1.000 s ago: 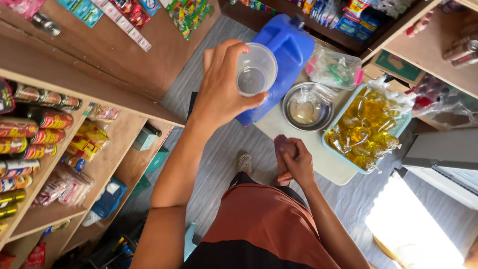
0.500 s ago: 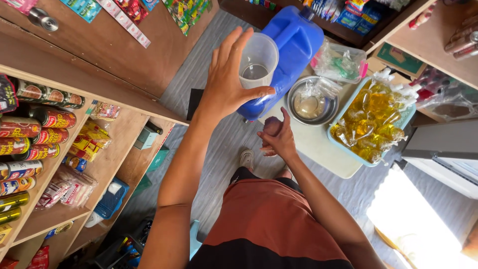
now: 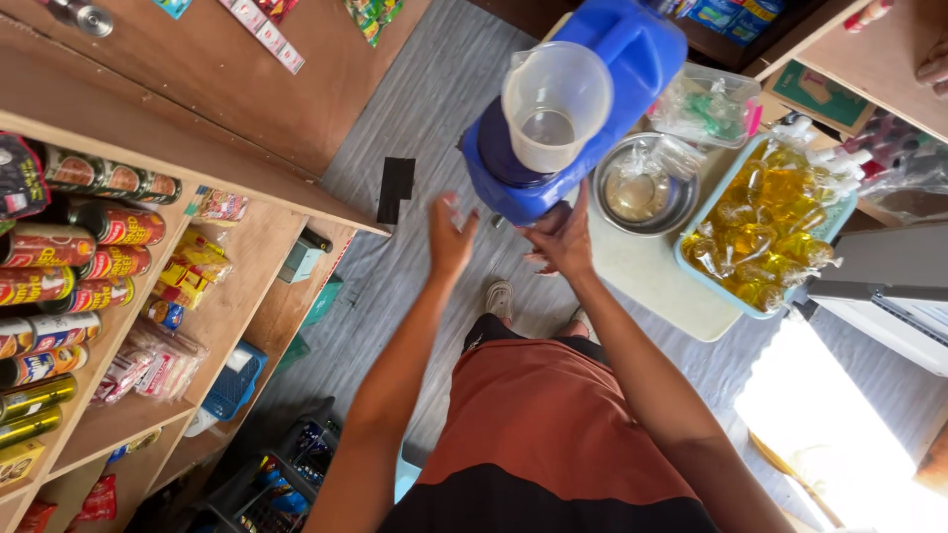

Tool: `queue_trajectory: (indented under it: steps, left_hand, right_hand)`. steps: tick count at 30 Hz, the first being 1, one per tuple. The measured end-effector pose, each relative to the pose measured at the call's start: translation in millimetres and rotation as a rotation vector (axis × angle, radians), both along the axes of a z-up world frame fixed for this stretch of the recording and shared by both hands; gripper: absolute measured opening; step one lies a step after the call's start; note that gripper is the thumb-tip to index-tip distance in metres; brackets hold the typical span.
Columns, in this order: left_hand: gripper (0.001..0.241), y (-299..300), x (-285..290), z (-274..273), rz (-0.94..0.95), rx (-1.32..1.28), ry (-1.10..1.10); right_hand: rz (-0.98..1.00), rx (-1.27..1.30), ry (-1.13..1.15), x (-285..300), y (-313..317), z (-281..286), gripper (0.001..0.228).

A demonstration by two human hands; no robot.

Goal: Organizing items and cleaning surfaces in a small grocery store.

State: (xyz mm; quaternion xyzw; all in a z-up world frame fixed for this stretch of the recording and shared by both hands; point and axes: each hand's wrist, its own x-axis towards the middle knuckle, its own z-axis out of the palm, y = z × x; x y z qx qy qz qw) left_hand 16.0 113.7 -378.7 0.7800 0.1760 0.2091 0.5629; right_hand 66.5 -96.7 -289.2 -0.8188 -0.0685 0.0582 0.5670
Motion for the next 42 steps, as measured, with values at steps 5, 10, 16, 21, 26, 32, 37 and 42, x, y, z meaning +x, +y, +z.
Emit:
queue_trajectory:
  steps: [5,10,16,21,26,32,37,42]
  left_hand:
    - [0.053,-66.8,0.8,-131.5,-0.109,-0.084,0.218]
    - [0.065,-98.8,31.1,-140.8,-0.128,-0.081,0.178]
    - [0.056,-97.6,46.9,-152.2,0.018,-0.277,0.076]
    - [0.028,-88.3,46.8,-168.5,-0.134,-0.016,0.067]
    - [0.031,-94.8,47.3,-165.6,-0.076,-0.04,0.163]
    - [0.029,-91.8,62.9,-201.1,-0.026,-0.563,0.278]
    - [0.031,-91.7,63.7,-165.8,-0.011,-0.747,0.331]
    - [0.03,-92.4,66.6,-176.5,0.068,-0.757,0.264]
  right_hand:
    - [-0.003,-0.184,0.097,2.6,-39.5,-52.0,0.109]
    - [-0.031,-0.408,0.152,-20.4,-50.7,-69.8,0.07]
    - [-0.082,-0.322,0.305,-52.8,-60.7,-102.4,0.044]
    - [-0.034,0.051,0.442,-78.7,-62.7,-88.7,0.022]
    - [-0.022,0.053,0.395,-98.9,-82.6,-74.9,0.025]
    - [-0.028,0.067,0.403,-119.7,-105.6,-71.4,0.024]
    - [-0.03,0.008,0.376,-126.5,-119.6,-69.4,0.025]
    - [0.0,0.015,0.385,-125.2,-124.9,-76.6,0.026]
